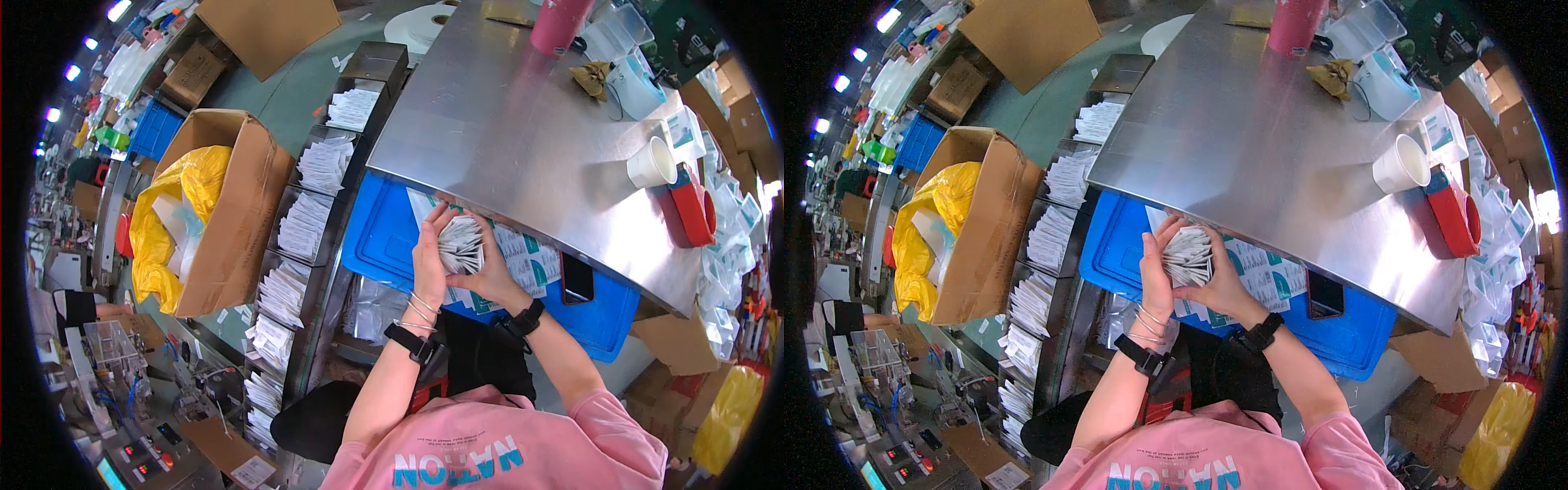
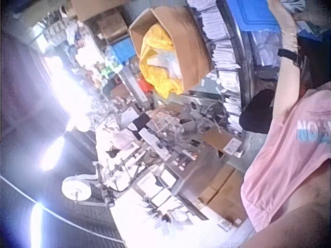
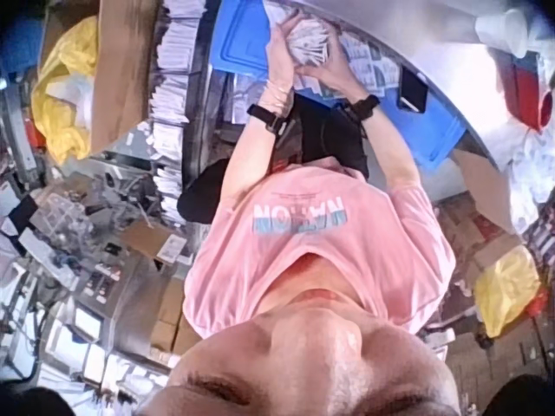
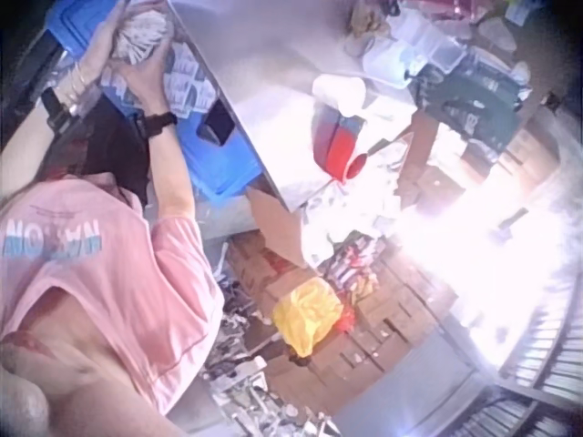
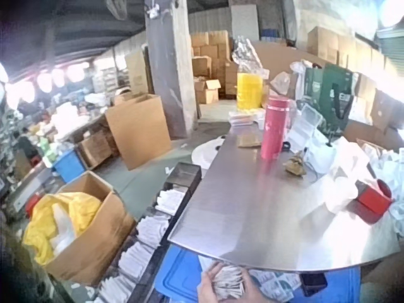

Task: The person is packing small white packets into a larger transparent plastic bag on a manufacturing floor.

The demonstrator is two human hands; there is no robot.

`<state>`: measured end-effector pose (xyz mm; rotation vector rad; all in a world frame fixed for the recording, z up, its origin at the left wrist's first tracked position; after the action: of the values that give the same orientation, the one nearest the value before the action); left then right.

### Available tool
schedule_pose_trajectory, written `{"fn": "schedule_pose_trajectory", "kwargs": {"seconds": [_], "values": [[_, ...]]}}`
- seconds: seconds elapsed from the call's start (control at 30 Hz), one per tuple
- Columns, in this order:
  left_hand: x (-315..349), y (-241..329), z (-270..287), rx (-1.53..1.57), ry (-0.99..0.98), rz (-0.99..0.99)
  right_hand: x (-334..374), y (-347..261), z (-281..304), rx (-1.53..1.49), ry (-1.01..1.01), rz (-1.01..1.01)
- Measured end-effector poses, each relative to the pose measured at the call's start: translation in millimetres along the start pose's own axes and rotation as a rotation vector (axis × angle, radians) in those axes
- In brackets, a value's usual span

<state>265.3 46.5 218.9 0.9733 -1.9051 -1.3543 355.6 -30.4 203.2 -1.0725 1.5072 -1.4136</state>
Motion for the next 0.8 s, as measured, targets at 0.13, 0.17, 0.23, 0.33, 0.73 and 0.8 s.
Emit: {"fn": "schedule_pose_trajectory", "kwargs": {"seconds": [0.13,0.17,0.23,0.33,0.73,0.8], "values": [[5,2,-9,0.027,-0.011,0.022,7,4,5,0.071,0.036,0.127],[6,-1,-6,0.025,-0.001,0.021,6,-2,-1,0.014,0.018,0.206],[7,-8,2,-0.045,0.005,-0.027,6,-16,-8,0.044,-0.041,0.187],[9,-3,-2,-0.113,0.028,-0.049,5,-24,-13,0.159,-0.049,0.233],[7,-10,5,-0.151,0.071,-0.050,1,-11,-8,0.128,-0.039,0.208],[9,-15,6,0.139,-0.004,0.088,0,-10,-9,0.141,-0.043,0.163]]}}
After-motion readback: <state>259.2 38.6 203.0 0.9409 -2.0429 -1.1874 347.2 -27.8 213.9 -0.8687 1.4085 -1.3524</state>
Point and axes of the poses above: each hand's wrist, its own x-axis away from the middle knuckle, its own z-axis out of the back of the hand, y = z × x, the point moved 2 cm from there along -x, towards the middle knuckle, and after that the axes turned 1 degree about y, right-handed, at the moved point
